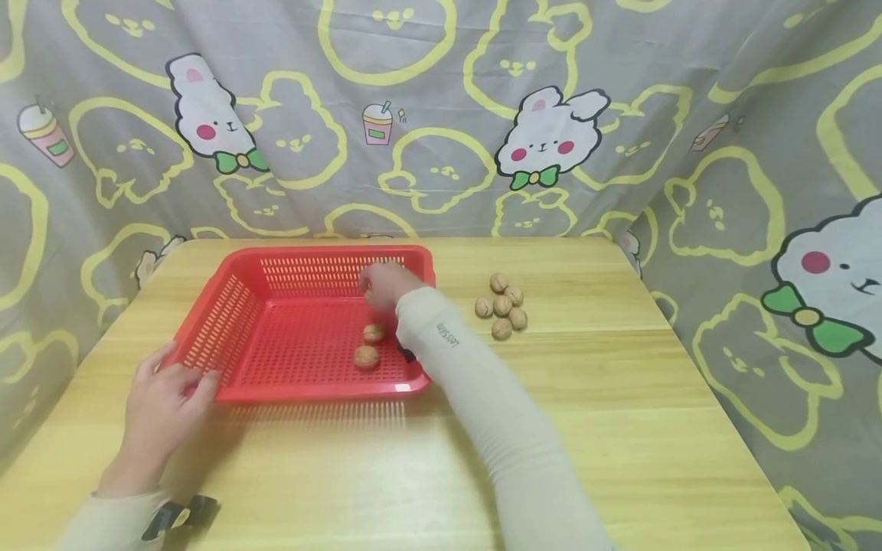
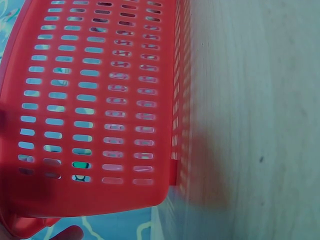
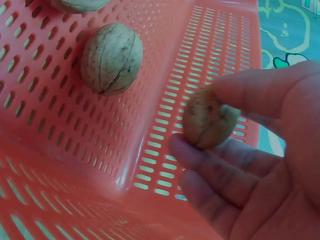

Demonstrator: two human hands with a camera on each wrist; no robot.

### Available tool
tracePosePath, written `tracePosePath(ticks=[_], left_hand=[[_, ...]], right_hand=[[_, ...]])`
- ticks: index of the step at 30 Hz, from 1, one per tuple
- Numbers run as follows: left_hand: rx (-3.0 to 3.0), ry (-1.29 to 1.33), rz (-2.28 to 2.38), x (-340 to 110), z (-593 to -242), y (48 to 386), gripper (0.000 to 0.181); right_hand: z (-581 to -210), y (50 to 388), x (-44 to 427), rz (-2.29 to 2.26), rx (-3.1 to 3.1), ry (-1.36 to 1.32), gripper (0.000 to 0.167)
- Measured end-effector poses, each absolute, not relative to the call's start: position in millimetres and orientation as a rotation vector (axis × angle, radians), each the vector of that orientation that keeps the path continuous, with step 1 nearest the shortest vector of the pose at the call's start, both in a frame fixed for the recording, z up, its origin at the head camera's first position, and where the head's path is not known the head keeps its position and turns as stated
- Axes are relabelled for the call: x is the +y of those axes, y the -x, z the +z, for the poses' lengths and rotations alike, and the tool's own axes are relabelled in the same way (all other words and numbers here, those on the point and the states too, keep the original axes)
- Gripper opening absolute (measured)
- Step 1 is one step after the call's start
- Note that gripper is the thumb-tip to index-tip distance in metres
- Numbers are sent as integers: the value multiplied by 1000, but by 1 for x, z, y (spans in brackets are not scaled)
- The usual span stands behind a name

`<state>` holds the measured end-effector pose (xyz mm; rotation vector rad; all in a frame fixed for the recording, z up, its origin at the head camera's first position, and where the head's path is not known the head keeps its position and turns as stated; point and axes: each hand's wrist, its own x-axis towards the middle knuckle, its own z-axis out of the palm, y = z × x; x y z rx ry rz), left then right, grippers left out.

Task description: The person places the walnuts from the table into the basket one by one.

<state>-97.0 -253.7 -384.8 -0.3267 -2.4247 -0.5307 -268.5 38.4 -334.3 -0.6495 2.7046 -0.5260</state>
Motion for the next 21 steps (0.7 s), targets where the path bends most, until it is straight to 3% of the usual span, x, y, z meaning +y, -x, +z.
tracePosePath(ticks=[21], left_hand=[[-2422,325,-529,-252,-384,97,28]], right_hand=[[-333,264,38,-487,2647,555,25]])
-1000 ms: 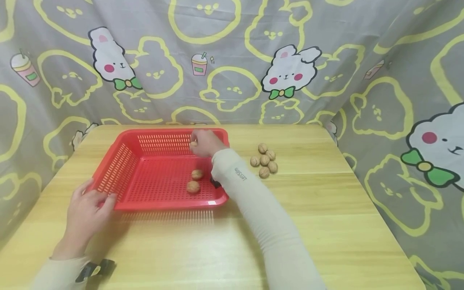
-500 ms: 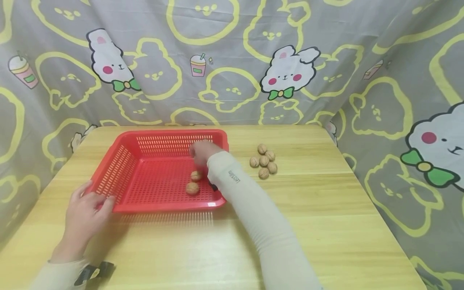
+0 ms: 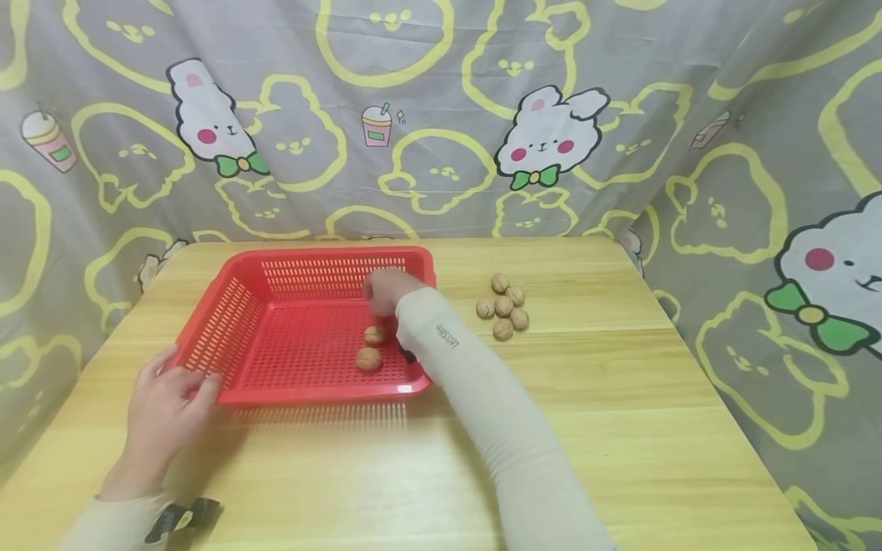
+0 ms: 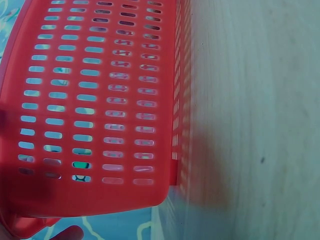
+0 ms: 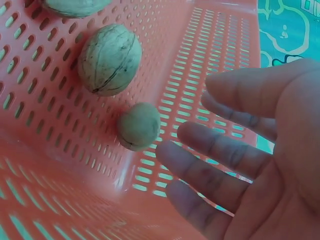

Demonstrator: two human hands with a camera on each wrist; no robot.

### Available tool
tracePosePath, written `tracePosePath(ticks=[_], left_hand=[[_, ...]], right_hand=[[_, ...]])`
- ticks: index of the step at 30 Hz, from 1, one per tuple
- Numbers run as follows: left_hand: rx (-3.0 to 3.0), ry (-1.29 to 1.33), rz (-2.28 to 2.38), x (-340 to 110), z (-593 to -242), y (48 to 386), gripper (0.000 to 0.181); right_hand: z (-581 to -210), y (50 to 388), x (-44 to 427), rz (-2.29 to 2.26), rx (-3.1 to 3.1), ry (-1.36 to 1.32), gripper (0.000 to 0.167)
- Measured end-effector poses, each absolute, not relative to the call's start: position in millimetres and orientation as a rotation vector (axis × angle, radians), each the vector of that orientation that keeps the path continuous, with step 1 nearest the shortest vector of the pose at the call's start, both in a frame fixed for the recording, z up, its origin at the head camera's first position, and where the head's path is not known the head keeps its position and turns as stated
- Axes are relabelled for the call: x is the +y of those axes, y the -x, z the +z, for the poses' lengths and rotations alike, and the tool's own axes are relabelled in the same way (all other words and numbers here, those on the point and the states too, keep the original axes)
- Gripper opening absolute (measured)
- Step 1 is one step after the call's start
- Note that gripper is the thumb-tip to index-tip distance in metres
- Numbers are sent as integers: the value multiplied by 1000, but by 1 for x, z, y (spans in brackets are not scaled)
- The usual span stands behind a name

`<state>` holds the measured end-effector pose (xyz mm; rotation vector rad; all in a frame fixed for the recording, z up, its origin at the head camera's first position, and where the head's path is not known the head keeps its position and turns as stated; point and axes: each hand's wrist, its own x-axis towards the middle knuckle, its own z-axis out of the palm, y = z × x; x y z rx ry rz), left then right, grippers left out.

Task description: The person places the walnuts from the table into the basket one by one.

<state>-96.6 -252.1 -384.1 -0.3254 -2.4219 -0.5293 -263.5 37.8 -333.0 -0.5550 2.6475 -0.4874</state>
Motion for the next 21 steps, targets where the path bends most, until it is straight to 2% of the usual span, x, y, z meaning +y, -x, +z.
tracePosePath(ticks=[21], left_hand=[[-2423,308,-545,-254,-386,96,26]], right_hand=[[-296,268,57,-640,2757,671,32]])
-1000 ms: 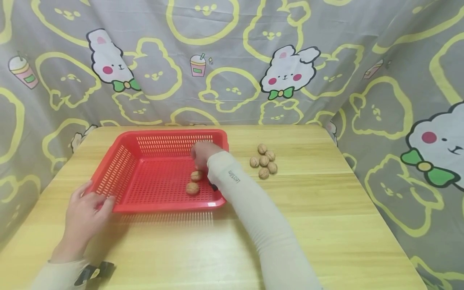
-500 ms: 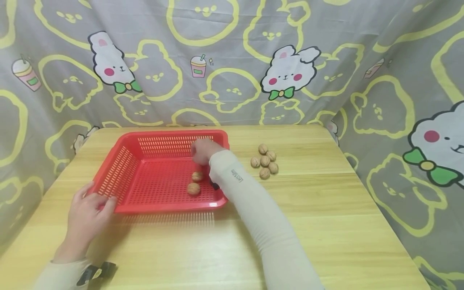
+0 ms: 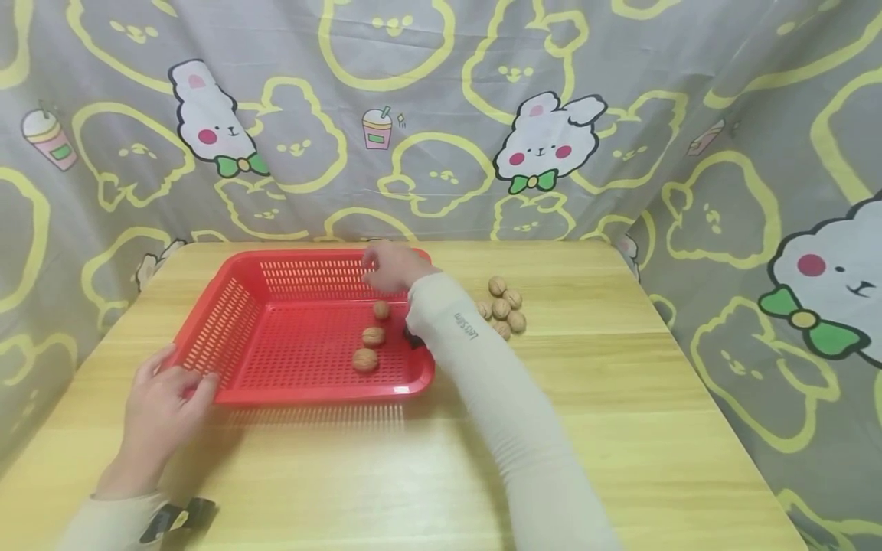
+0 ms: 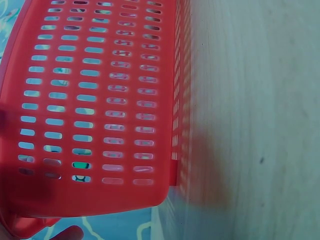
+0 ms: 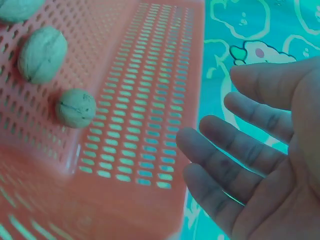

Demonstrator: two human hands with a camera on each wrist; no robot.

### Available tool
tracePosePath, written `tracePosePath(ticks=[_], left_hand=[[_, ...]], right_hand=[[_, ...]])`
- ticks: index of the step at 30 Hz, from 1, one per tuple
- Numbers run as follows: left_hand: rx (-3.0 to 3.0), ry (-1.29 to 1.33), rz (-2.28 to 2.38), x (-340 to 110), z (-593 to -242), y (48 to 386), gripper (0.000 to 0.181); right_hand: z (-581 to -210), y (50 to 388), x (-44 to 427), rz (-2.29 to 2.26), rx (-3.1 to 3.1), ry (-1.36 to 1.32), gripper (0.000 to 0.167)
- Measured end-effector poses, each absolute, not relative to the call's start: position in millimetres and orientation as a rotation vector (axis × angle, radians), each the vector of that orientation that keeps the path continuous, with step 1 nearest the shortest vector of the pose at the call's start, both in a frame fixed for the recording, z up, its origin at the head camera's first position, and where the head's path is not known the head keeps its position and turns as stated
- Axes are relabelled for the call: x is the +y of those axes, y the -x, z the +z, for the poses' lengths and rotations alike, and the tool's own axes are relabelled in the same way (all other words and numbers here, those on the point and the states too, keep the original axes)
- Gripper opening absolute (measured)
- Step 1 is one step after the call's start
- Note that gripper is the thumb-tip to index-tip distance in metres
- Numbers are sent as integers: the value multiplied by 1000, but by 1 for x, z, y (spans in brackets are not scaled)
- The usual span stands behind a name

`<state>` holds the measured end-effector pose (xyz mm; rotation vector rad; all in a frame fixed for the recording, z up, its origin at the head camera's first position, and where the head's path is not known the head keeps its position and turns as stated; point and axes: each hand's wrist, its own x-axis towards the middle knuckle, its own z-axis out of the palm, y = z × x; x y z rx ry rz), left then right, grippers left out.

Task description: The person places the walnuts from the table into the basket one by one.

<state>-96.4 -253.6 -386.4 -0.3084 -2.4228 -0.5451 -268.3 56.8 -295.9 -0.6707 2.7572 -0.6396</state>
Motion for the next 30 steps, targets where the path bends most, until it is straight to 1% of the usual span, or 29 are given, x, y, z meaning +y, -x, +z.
tracePosePath(ticks=[5,13,24,30], left_hand=[[-2439,298,-550,-254,-387,93,27],[-2421,323,-540,-253,-385,94,27],[-2409,332,-537,-251,-385,98,27],[-2400,344,-531,-253,-386,98,27]], right_hand=[[-292,269,71,-727,2808,645,28],[-291,274,104,-940,2828,504,23],[-297,280,153,-954,2915,382,26],[-310,281,173,-966,2931,310,28]])
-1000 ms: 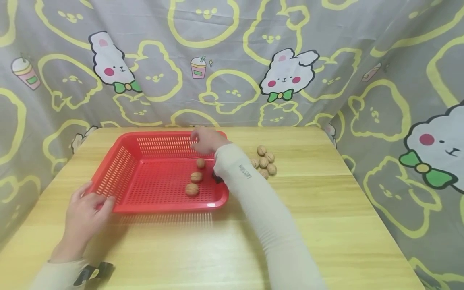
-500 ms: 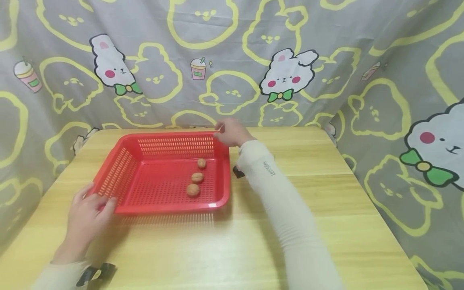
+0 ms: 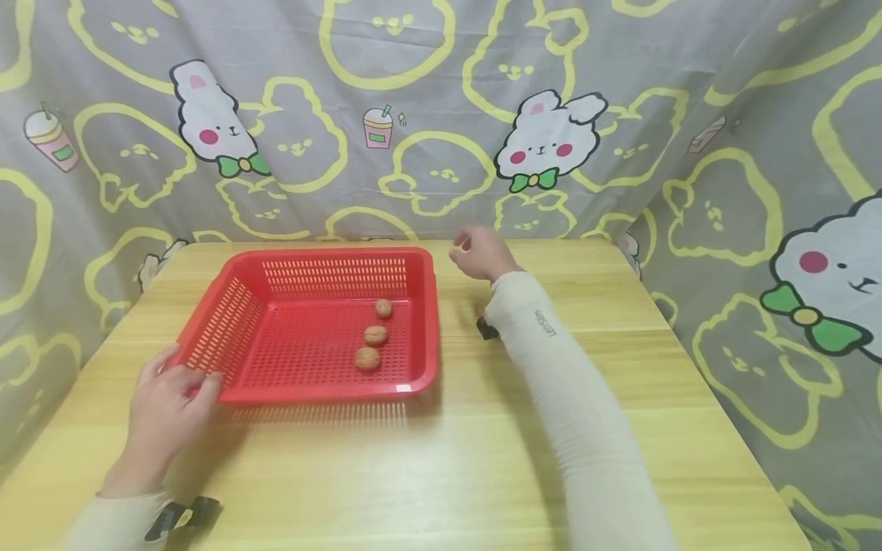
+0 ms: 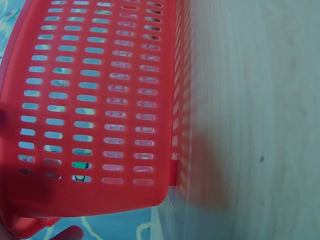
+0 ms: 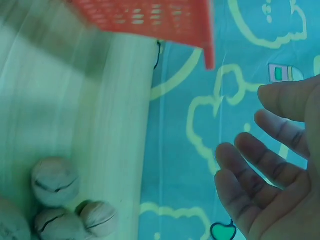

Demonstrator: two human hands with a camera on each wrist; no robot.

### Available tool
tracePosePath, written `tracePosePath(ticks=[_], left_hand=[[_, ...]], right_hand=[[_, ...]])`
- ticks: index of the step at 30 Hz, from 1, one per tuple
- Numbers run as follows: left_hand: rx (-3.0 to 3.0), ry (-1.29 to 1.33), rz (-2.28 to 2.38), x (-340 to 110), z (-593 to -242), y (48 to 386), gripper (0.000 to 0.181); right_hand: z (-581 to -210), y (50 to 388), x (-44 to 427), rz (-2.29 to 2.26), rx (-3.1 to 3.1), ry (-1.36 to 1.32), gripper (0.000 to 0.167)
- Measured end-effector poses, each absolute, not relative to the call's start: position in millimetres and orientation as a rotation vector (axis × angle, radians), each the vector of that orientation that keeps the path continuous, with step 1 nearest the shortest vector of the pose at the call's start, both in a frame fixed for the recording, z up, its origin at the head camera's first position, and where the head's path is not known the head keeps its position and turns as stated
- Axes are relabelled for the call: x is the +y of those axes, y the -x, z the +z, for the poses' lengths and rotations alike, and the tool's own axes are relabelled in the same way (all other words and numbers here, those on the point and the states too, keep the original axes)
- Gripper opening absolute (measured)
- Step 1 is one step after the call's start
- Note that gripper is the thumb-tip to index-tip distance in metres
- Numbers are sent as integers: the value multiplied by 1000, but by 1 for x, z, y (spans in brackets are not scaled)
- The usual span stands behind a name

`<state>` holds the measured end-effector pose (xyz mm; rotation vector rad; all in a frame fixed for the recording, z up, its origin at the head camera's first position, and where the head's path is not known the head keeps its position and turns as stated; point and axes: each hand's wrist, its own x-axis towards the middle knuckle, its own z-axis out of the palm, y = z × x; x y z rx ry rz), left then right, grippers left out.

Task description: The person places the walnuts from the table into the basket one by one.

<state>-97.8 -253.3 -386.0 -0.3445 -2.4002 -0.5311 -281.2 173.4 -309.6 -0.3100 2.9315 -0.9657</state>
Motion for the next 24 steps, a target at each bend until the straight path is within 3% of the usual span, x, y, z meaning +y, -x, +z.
tracePosePath(ticks=[24], left_hand=[[-2431,313,-542,-252,-385,95,28]], right_hand=[[-353,278,239,-818,2942,136,37]])
